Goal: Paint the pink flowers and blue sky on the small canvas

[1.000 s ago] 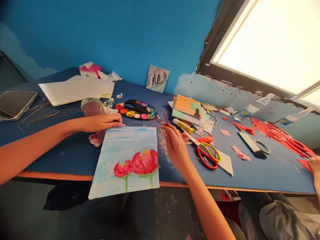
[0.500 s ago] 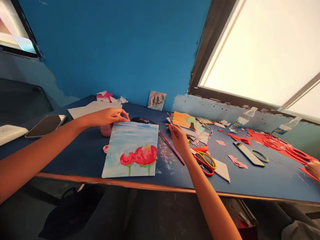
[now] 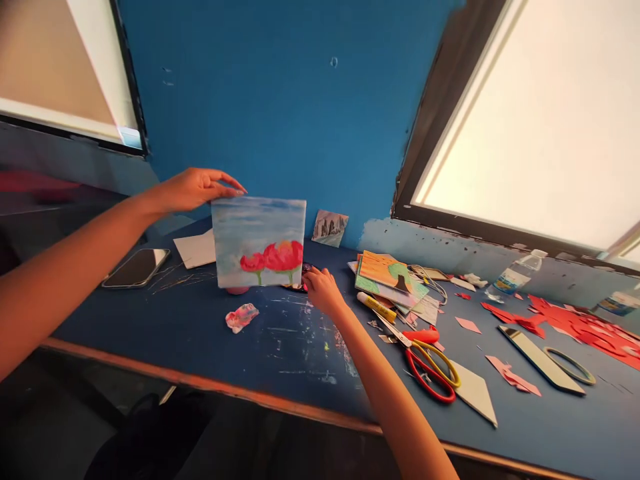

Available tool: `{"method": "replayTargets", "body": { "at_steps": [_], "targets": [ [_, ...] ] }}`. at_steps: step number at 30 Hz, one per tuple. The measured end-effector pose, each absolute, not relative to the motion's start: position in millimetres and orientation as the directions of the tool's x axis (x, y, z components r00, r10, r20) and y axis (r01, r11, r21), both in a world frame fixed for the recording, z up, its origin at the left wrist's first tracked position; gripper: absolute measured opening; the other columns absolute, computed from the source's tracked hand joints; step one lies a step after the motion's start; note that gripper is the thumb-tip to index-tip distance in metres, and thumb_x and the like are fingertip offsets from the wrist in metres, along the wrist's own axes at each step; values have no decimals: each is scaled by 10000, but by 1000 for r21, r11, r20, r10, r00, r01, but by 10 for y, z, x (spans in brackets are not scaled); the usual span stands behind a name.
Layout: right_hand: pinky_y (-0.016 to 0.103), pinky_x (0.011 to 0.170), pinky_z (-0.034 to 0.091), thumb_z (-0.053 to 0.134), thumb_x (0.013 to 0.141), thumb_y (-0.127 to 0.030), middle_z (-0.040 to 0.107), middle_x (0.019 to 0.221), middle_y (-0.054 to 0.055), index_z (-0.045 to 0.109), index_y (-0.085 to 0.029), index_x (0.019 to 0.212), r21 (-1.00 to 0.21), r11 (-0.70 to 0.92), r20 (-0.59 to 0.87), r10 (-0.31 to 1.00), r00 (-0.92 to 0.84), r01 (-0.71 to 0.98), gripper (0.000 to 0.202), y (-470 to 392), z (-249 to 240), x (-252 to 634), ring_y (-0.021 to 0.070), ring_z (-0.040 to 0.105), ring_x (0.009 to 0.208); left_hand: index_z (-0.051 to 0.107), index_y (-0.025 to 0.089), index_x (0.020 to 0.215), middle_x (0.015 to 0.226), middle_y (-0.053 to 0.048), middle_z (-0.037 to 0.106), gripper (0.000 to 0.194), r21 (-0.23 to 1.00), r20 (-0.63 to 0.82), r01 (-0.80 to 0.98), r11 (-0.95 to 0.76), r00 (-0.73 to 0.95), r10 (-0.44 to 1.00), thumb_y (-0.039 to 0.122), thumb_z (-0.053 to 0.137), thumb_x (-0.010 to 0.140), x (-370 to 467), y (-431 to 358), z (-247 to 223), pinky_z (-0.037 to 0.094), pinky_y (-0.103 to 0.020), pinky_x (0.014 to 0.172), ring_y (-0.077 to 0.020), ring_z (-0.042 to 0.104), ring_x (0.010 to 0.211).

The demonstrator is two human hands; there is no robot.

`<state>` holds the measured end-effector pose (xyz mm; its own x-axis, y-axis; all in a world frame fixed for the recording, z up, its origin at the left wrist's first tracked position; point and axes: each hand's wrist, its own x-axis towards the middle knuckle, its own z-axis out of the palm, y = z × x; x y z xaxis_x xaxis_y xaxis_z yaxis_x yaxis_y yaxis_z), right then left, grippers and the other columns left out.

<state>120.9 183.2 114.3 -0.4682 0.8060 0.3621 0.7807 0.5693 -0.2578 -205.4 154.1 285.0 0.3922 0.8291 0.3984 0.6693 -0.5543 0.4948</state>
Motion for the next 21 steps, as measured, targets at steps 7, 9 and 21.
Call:
{"method": "replayTargets", "body": {
  "at_steps": [7, 9, 21],
  "targets": [
    [422, 966, 368, 314, 1039, -246, 638, 1097, 152, 663, -119, 1005, 122, 662, 390, 653, -649, 740, 373, 1833, 1498, 366, 270, 458, 1091, 686, 67, 1142, 968, -96, 738, 445, 629, 696, 580, -518, -122, 708, 412, 731, 864, -2392, 1637, 3110, 518, -395, 880, -90, 578, 739],
    [421, 998, 360, 347, 1022, -236, 645, 1083, 160, 668, -104, 1013, 200, 691, 387, 595, -704, 695, 347, 1869, 1488, 239, 277, 474, 1116, 715, 88, 1095, 953, -99, 749, 394, 668, 682, 526, -527, -149, 716, 381, 768, 836, -2420, 1650, 3020, 529, -458, 926, -111, 597, 728],
    [398, 996, 381, 511, 905, -210, 702, 1065, 155, 733, -114, 994, 252, 754, 241, 559, -794, 607, 258, 1923, 1442, -62, 292, 567, 1125, 658, 38, 1193, 972, -81, 709, 436, 741, 630, 467, -482, -235, 740, 305, 756, 863, -2657, 1820, 2744, 454, -646, 1022, -235, 685, 1019]
  ]
}}
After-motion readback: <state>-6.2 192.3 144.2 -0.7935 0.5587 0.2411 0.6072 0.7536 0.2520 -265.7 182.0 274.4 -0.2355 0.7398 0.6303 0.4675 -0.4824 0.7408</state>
